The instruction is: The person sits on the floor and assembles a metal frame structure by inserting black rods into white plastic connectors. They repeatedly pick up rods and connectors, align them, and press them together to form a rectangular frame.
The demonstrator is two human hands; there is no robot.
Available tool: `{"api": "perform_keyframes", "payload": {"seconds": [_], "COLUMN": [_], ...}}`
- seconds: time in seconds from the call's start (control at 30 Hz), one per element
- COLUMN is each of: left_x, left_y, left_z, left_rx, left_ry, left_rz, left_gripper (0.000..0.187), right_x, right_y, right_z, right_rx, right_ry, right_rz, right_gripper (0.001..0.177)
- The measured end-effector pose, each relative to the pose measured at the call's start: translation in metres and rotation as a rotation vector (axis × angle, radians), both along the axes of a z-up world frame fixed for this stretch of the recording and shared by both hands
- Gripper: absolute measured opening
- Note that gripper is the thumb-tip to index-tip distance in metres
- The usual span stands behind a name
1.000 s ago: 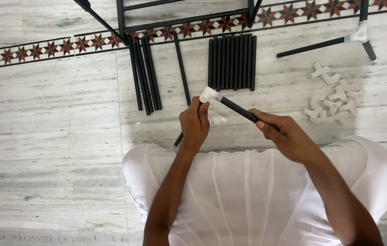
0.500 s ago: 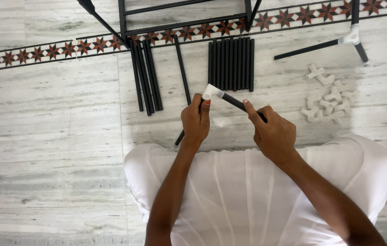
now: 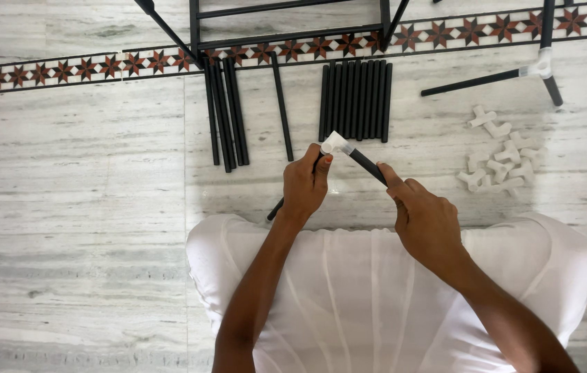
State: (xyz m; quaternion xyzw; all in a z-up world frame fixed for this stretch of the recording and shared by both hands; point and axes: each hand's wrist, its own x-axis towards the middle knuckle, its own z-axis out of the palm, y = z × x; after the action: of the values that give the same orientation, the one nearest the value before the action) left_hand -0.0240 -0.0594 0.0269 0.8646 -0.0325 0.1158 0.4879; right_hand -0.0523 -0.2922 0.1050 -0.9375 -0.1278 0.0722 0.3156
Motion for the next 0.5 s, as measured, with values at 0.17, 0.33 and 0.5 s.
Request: {"api": "perform_keyframes", "payload": {"seconds": [0.17, 0.33, 0.5], "left_x": [0.004, 0.012, 0.026], "left_y": [-0.003, 0.022, 0.057], "left_z": [0.003, 0.002, -0.009], "left_rx": [0.039, -0.033, -0.443], "left_ry": [-0.015, 0.182, 0.452], "left_rz": [0.049, -0.036, -0.086], "left_gripper": [0.042, 0.040, 0.039], "right_x": [0.029, 0.077, 0.113], "right_y": [-0.013, -0.029, -0.020], "right_z": [-0.006, -0.032, -0.084], "right_rx": [0.437, 0.781, 0.761], "right_ry": [0.483, 0.758, 0.496], "right_rz": [-0.012, -0.065, -0.246], "right_gripper": [0.044, 0.050, 0.053]}}
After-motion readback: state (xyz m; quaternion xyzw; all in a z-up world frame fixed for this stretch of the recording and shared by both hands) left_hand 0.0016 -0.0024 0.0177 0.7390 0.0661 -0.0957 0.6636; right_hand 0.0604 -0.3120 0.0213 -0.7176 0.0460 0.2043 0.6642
